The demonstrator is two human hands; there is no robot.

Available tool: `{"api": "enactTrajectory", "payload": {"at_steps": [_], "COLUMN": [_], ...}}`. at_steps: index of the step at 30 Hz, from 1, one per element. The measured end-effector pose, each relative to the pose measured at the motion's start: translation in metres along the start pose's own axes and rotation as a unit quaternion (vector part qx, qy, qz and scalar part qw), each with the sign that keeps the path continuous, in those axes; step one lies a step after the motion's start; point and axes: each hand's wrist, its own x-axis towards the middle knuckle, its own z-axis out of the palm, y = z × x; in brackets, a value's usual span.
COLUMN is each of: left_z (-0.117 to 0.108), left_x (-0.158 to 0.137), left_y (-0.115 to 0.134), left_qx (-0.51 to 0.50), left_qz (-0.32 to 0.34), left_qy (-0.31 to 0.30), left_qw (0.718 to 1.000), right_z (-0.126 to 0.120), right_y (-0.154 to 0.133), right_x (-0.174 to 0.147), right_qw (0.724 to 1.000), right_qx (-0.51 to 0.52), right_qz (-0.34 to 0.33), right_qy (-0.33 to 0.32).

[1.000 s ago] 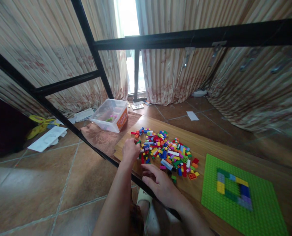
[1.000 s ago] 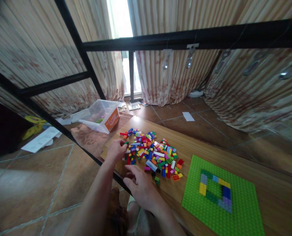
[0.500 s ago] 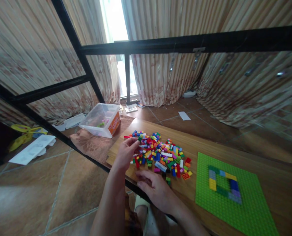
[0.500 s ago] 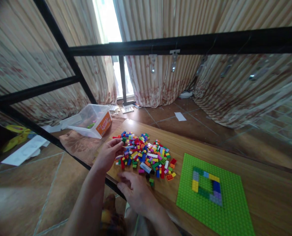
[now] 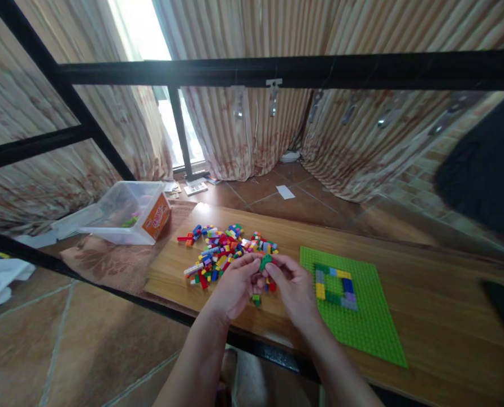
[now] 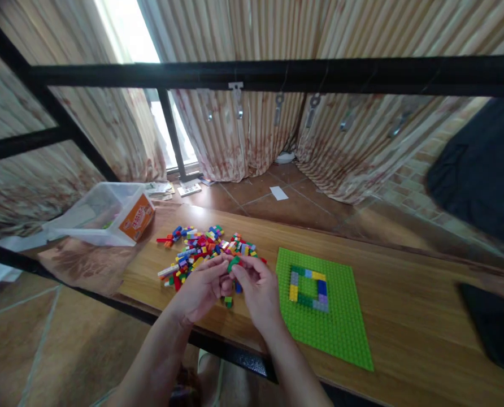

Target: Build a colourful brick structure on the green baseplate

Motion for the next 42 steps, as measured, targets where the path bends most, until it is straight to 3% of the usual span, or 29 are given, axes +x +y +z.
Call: {"api": "enactTrajectory", "payload": {"at_steps": [7, 13, 17, 21, 24, 27, 31, 37, 42], "left_z": [0.011, 0.008, 0.001, -0.014, -0.026, -0.032, -0.027, -0.014, -0.004], "left_x": [0.007, 0.006, 0.005, 0.006, 0.006, 0.006, 0.005, 0.007, 0.010], "left_y": [-0.021, -0.020, -0.011, 0.006, 0.018, 0.023, 0.021, 0.011, -0.003], "left_qx": [0.219, 0.253, 0.206, 0.165, 0.155, 0.156, 0.178, 0.217, 0.253], "left_qz": [0.104, 0.095, 0.091, 0.132, 0.166, 0.176, 0.165, 0.146, 0.101], "left_qy": [-0.013, -0.029, 0.053, 0.147, 0.213, 0.232, 0.208, 0.139, 0.056], "left_qw": [0.970, 0.962, 0.973, 0.966, 0.950, 0.944, 0.947, 0.955, 0.961], "right_z": [-0.032, -0.040, -0.032, -0.020, -0.013, -0.009, -0.011, -0.030, -0.032], "right_y": [-0.003, 0.004, 0.015, 0.019, 0.021, 0.025, 0.025, 0.012, 0.007], "right_x": [0.006, 0.006, 0.009, 0.011, 0.014, 0.018, 0.021, 0.019, 0.003], "right_qw": [0.998, 0.996, 0.976, 0.910, 0.884, 0.875, 0.885, 0.940, 0.972], "right_qx": [-0.027, -0.036, -0.214, -0.409, -0.456, -0.469, -0.448, -0.315, -0.206], "right_qz": [0.048, 0.067, 0.024, -0.072, -0.102, -0.116, -0.124, -0.126, -0.111], "right_qy": [-0.026, -0.055, -0.025, -0.005, -0.024, -0.026, -0.021, 0.046, 0.023]}}
